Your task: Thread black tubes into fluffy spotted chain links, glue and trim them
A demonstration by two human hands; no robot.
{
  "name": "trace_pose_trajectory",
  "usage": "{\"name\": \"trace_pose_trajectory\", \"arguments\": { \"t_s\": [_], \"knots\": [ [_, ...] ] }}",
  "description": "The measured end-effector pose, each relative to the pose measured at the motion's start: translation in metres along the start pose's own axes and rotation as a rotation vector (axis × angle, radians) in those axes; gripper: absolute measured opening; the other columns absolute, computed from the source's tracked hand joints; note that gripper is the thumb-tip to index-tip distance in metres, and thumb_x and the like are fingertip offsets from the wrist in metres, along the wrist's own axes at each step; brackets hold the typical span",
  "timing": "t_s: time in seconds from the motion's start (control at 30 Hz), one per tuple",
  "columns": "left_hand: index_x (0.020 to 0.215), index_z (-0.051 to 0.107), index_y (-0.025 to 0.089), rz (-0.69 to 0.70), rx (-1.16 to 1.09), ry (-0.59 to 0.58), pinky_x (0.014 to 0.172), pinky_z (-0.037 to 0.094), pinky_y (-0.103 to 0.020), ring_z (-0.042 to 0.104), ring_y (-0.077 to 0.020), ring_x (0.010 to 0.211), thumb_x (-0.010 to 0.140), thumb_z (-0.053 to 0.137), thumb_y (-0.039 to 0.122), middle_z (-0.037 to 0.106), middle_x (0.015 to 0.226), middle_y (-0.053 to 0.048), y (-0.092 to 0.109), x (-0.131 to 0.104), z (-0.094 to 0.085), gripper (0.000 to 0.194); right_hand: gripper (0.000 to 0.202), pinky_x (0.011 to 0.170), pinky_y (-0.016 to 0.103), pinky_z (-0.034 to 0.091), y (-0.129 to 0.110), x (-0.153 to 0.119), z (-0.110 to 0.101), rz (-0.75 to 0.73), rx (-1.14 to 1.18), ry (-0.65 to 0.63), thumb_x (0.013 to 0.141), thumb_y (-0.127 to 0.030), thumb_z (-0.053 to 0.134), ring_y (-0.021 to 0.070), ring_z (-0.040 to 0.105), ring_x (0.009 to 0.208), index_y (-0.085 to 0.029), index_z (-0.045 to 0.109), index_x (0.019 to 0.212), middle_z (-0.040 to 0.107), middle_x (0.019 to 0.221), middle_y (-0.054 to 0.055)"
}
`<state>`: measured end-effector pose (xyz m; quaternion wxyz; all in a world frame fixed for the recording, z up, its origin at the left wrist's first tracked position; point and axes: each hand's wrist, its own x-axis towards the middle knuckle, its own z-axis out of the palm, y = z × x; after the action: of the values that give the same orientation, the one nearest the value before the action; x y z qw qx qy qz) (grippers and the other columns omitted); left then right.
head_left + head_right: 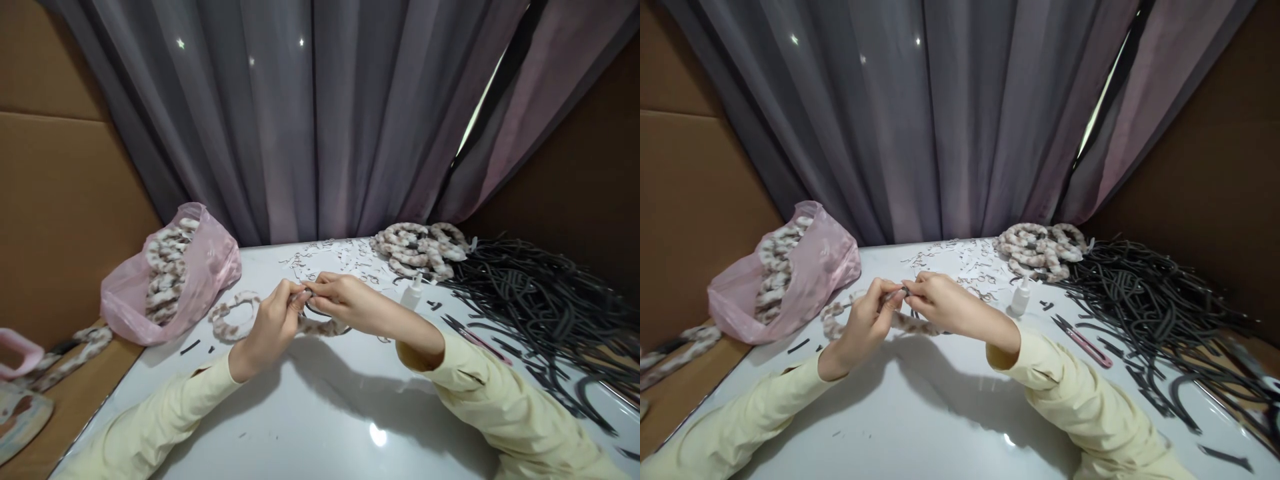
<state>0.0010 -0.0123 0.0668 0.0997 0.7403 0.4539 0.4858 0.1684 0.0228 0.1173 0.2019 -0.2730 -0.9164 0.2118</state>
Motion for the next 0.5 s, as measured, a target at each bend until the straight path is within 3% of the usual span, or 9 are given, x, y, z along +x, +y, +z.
{"name": "trace_pose_trajectory", "arguments": {
  "t_s": [0.1, 0.2, 0.27, 0.4, 0.5],
  "knots": [
    [0.081, 0.045, 0.020, -0.118, -0.046, 0.003, 0.050, 0.034, -0.022, 0.045, -0.0095, 0.052, 0.089, 0.044, 0.030, 0.052, 0.064, 0.004, -0.002, 0.003, 0.002, 0.013, 0.023, 0.067, 0.025, 0.040, 0.002, 0.001, 0.007, 0.017, -0.039, 0.050, 0.091, -0.016, 0.041, 0.0150, 0.050, 0.073, -0.013, 0.061, 0.102, 0.050, 0.081, 0.005],
    [0.078, 0.044, 0.019, -0.254, -0.146, 0.020, 0.052, 0.035, -0.022, 0.045, -0.0097, 0.054, 0.088, 0.045, 0.035, 0.050, 0.062, 0.005, -0.007, 0.010, 0.003, 0.019, 0.028, 0.076, 0.030, 0.041, 0.001, 0.002, 0.020, -0.014, -0.146, 0.323, 0.088, -0.013, 0.043, 0.0203, 0.050, 0.090, -0.011, 0.055, 0.113, 0.052, 0.099, 0.012],
    [0.075, 0.043, 0.019, -0.340, -0.239, 0.017, 0.054, 0.036, -0.022, 0.046, -0.0098, 0.057, 0.087, 0.046, 0.036, 0.049, 0.063, 0.004, -0.011, 0.015, 0.004, 0.021, 0.023, 0.072, 0.029, 0.040, -0.002, 0.002, 0.028, 0.018, -0.176, 0.417, 0.088, -0.013, 0.042, 0.0197, 0.052, 0.085, -0.011, 0.058, 0.104, 0.056, 0.094, 0.012],
    [0.073, 0.043, 0.018, -0.466, -0.404, -0.002, 0.054, 0.035, -0.021, 0.043, -0.0087, 0.055, 0.086, 0.049, 0.037, 0.046, 0.059, 0.005, -0.016, 0.020, 0.005, 0.024, 0.016, 0.052, 0.022, 0.033, -0.008, 0.002, 0.035, 0.206, -0.068, 0.248, 0.086, -0.012, 0.043, 0.0109, 0.047, 0.049, -0.014, 0.058, 0.080, 0.052, 0.056, 0.000],
    [0.074, 0.043, 0.017, -0.483, -0.467, 0.019, 0.054, 0.035, -0.020, 0.043, -0.0081, 0.055, 0.085, 0.049, 0.036, 0.047, 0.060, 0.005, -0.016, 0.021, 0.005, 0.023, 0.020, 0.046, 0.020, 0.034, -0.003, 0.008, 0.037, 0.319, 0.212, 0.119, 0.089, -0.014, 0.037, 0.0079, 0.045, 0.039, -0.015, 0.050, 0.074, 0.050, 0.049, -0.003]
  ]
}}
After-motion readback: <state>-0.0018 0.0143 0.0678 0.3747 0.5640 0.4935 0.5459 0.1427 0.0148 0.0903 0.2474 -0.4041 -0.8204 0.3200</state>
